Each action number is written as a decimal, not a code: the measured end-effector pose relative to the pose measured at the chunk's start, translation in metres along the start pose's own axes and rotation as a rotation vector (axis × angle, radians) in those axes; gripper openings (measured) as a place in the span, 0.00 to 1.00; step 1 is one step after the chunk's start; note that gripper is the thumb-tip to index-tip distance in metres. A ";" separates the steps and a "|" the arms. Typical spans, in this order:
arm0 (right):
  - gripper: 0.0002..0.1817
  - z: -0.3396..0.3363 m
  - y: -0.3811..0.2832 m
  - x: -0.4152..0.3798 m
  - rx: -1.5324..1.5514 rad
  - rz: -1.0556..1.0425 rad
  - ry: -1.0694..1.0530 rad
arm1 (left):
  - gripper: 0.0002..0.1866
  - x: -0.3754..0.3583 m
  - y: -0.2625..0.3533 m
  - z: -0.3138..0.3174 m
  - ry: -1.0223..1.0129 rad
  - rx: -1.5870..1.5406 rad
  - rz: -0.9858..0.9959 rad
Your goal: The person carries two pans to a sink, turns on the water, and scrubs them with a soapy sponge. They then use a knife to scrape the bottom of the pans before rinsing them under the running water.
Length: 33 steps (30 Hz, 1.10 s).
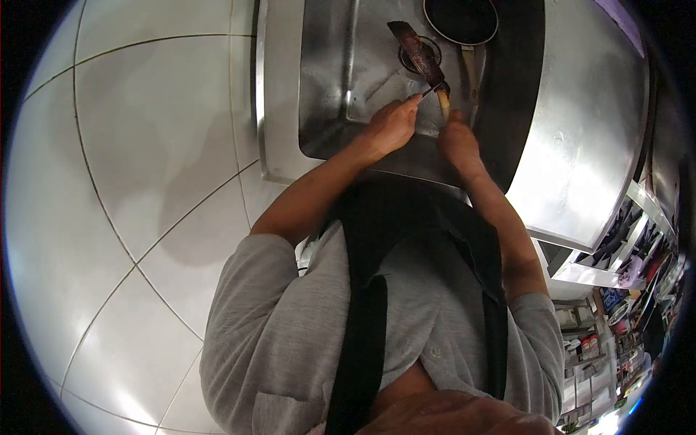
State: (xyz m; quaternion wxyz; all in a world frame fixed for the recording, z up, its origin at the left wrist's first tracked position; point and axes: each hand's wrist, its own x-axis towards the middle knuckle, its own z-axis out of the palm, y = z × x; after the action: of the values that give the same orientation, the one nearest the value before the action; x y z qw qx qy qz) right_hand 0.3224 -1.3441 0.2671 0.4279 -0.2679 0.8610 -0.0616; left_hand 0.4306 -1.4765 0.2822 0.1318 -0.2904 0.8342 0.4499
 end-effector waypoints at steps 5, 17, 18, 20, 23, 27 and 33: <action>0.19 -0.001 -0.003 -0.001 0.018 -0.018 -0.003 | 0.21 0.004 -0.003 0.012 0.017 -0.031 -0.024; 0.18 0.023 0.014 0.006 0.082 -0.139 0.125 | 0.24 0.008 -0.003 0.020 0.057 0.260 -0.021; 0.17 0.032 0.020 0.010 0.109 -0.235 0.212 | 0.24 0.007 -0.007 0.019 0.067 0.255 -0.010; 0.15 0.036 0.019 0.021 0.374 -0.225 0.031 | 0.24 0.002 -0.017 0.019 0.079 0.244 0.009; 0.13 0.016 0.010 0.038 0.874 0.055 -0.493 | 0.26 0.006 -0.012 0.013 0.018 0.210 -0.051; 0.11 0.021 0.005 0.040 0.850 0.171 -0.372 | 0.27 -0.002 -0.007 0.012 0.020 0.263 -0.012; 0.10 0.054 0.013 0.051 0.369 -0.029 -0.043 | 0.28 0.012 -0.001 0.008 0.044 0.292 -0.003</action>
State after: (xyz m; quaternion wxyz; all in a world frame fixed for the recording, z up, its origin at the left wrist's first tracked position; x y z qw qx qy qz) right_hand 0.3333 -1.3529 0.1930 0.4870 -0.1983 0.8219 -0.2191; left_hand 0.4211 -1.4749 0.2708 0.1551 -0.2793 0.8930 0.3171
